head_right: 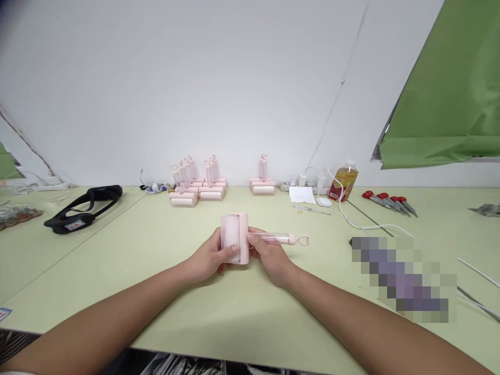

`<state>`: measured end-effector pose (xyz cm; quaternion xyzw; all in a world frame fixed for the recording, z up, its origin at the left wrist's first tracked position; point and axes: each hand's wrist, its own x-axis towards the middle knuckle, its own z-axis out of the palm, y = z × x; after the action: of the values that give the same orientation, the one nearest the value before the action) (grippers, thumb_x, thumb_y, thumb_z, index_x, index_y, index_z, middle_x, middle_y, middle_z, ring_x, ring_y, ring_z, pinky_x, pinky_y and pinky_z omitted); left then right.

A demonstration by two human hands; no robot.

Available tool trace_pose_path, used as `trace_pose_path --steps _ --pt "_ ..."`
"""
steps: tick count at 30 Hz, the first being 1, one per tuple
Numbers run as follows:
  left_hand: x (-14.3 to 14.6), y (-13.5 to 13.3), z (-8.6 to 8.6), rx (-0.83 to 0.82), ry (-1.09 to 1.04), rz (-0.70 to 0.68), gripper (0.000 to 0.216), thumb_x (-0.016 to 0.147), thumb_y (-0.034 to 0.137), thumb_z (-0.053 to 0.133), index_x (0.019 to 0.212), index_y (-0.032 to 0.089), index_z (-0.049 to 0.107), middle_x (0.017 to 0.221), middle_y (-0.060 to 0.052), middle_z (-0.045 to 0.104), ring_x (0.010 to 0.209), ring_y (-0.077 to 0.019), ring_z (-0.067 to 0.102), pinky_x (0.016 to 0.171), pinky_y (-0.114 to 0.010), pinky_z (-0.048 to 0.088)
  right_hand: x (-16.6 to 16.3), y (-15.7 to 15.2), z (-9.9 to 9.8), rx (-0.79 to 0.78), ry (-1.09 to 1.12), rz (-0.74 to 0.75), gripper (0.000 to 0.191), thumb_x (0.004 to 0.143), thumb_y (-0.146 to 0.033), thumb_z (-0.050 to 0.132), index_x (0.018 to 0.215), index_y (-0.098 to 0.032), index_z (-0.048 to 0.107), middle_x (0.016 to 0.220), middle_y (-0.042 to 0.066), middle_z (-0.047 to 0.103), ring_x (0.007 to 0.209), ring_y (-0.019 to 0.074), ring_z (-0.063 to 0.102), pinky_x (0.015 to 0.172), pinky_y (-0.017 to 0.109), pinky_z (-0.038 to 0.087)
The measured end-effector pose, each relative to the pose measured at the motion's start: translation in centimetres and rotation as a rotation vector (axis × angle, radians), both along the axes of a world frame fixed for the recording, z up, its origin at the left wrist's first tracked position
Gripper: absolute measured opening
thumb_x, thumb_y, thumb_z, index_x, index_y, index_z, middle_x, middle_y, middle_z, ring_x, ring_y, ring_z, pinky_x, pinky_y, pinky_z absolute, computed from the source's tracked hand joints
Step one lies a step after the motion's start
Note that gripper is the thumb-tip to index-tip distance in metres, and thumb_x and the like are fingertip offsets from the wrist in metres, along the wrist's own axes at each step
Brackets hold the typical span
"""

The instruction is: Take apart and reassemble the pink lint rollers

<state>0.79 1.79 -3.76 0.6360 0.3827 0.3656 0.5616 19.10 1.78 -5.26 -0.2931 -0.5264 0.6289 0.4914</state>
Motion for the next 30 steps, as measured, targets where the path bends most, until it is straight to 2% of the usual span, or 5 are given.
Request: trace_pose_path --steps 8,14,21,25,30 --pt "-0.7 1.8 -0.1 -0.023 0.044 0.231 0.052 0.078 0.057 0.064 0.109 0.02 0.043 0.096 -0.005 0.056 0.063 -0.0125 0.056 0.042 -0.021 0.041 0.2 0.6 1.1 -0.186 0.144 -0.157 0.029 0.085 -0.046 0.059 0.101 -0.022 0.067 0.087 0.005 0.068 0.077 0.0215 0.063 0.059 0.034 0.056" --pt "-2.4 3.6 0.4 0.125 0.228 0.456 0.05 0.074 0.041 0.071 0.113 0.02 0.047 0.1 -0.005 0.062 0.078 -0.0165 0.061 0.064 -0.026 0.046 1.3 1.8 0.8 -0.163 0.187 -0.288 0.025 0.078 -0.044 0.067 0.085 -0.02 0.065 0.073 0.0 0.06 0.067 0.0167 0.057 0.055 0.03 0.054" --pt "-2.4 3.5 -1.2 0.267 0.411 0.314 0.061 0.068 0.025 0.071 0.126 0.022 0.052 0.118 -0.008 0.06 0.085 -0.0192 0.061 0.076 -0.032 0.048 0.6 1.2 -0.6 -0.064 0.057 -0.162 0.026 0.077 -0.045 0.069 0.079 -0.019 0.066 0.069 -0.001 0.057 0.063 0.0139 0.052 0.053 0.024 0.047" --pt "-1.8 3.2 -1.4 0.308 0.261 0.274 0.053 0.076 0.021 0.06 0.129 0.024 0.052 0.13 -0.008 0.054 0.09 -0.0164 0.059 0.081 -0.031 0.047 0.6 1.0 -1.0 0.012 -0.059 -0.134 0.03 0.078 -0.046 0.069 0.093 -0.02 0.07 0.084 0.002 0.064 0.074 0.0166 0.056 0.059 0.026 0.048" --pt "-1.2 2.0 0.0 0.262 -0.048 0.121 0.044 0.09 0.042 0.05 0.127 0.019 0.049 0.104 -0.008 0.061 0.089 -0.019 0.057 0.073 -0.03 0.047 0.6 0.3 -0.8 0.122 -0.088 -0.001 0.037 0.087 -0.044 0.06 0.12 -0.026 0.062 0.113 0.005 0.064 0.099 0.0208 0.06 0.08 0.033 0.051"
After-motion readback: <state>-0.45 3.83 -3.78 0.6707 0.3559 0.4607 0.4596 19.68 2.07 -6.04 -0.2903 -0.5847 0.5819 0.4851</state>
